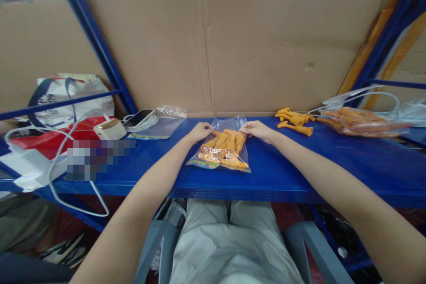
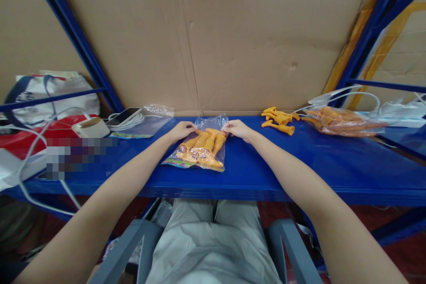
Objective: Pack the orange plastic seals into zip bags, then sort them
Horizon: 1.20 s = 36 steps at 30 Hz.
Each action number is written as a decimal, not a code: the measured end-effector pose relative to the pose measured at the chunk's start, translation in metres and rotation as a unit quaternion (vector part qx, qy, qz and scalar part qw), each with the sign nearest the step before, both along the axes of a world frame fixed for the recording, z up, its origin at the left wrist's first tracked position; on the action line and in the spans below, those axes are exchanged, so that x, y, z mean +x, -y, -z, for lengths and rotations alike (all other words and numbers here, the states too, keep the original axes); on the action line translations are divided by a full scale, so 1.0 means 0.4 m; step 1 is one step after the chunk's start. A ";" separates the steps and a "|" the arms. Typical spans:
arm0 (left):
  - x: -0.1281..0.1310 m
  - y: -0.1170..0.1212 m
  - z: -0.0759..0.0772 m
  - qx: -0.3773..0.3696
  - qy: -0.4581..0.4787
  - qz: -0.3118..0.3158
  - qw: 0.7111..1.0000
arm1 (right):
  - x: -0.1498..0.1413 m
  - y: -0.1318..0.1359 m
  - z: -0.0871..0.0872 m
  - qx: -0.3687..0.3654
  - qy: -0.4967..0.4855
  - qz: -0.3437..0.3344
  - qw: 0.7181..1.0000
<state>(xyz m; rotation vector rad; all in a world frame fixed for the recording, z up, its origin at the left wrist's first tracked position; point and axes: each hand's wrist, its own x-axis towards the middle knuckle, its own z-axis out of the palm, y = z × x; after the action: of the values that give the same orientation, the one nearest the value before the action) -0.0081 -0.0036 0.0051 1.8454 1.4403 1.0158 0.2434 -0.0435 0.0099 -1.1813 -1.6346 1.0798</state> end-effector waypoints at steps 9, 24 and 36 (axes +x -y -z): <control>0.001 0.025 -0.026 -0.019 0.078 -0.053 0.995 | 0.002 0.005 -0.024 -0.073 0.007 0.057 0.996; -0.005 0.005 -0.019 -0.080 0.158 -0.028 0.984 | 0.031 -0.025 0.002 -0.030 0.025 0.034 0.999; -0.005 0.025 -0.031 -0.107 0.197 -0.029 0.974 | 0.034 -0.031 0.005 -0.030 -0.091 0.051 0.994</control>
<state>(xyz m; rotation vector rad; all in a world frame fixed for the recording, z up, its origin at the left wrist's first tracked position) -0.0101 -0.0136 0.0176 1.3640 1.3067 1.1317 0.2570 -0.0312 0.0080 -1.1566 -1.3969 1.1420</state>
